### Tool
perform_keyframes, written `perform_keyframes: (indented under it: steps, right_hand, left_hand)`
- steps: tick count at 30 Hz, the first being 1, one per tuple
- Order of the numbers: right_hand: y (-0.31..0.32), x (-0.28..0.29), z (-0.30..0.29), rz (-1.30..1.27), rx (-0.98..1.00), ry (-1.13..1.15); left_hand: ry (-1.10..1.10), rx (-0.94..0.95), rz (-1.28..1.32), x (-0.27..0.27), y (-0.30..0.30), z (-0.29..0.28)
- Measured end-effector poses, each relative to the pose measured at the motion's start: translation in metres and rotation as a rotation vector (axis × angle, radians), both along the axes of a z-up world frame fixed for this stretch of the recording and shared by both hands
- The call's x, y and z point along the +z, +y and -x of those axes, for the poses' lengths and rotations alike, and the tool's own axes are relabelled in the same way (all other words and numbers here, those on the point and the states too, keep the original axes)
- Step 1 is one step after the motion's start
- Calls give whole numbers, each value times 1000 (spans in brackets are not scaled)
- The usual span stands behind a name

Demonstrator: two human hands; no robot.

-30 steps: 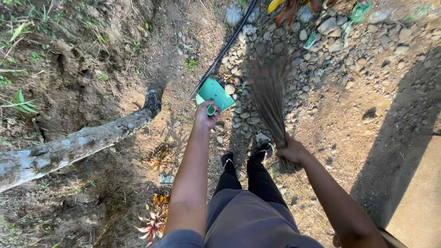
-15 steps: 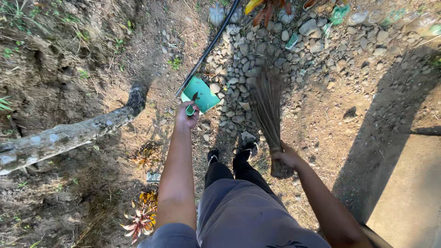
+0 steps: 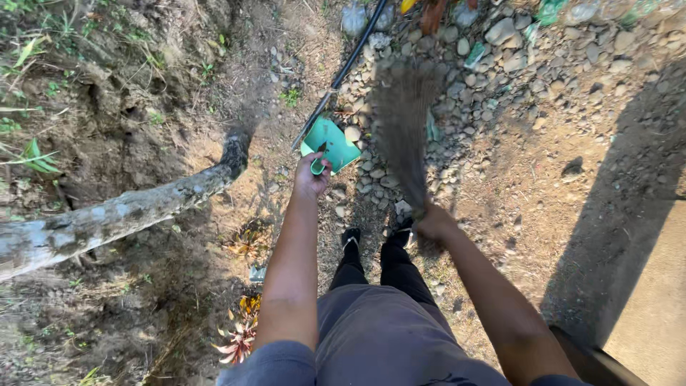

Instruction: The person sweeps dirt, leaves, and debris into a dustpan and empties it into a bin.

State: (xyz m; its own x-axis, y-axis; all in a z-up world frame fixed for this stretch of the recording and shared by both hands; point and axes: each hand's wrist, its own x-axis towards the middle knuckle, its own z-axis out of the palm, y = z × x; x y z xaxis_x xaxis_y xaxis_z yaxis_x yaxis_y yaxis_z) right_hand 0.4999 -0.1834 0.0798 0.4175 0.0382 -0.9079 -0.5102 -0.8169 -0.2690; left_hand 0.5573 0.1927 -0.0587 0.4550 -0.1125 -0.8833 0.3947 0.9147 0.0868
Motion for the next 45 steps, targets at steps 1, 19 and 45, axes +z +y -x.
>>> perform_keyframes:
  steps: [1,19,45]
  right_hand:
    - [16,3,10,5,209,-29]
    - [80,23,14,235,751,-41]
    - [27,208,-199,267,506,-656]
  left_hand:
    - [-11,28,-4,2,6,-2]
    - [-67,197,100,5,59,16]
    - [-195,617,82,94,103,248]
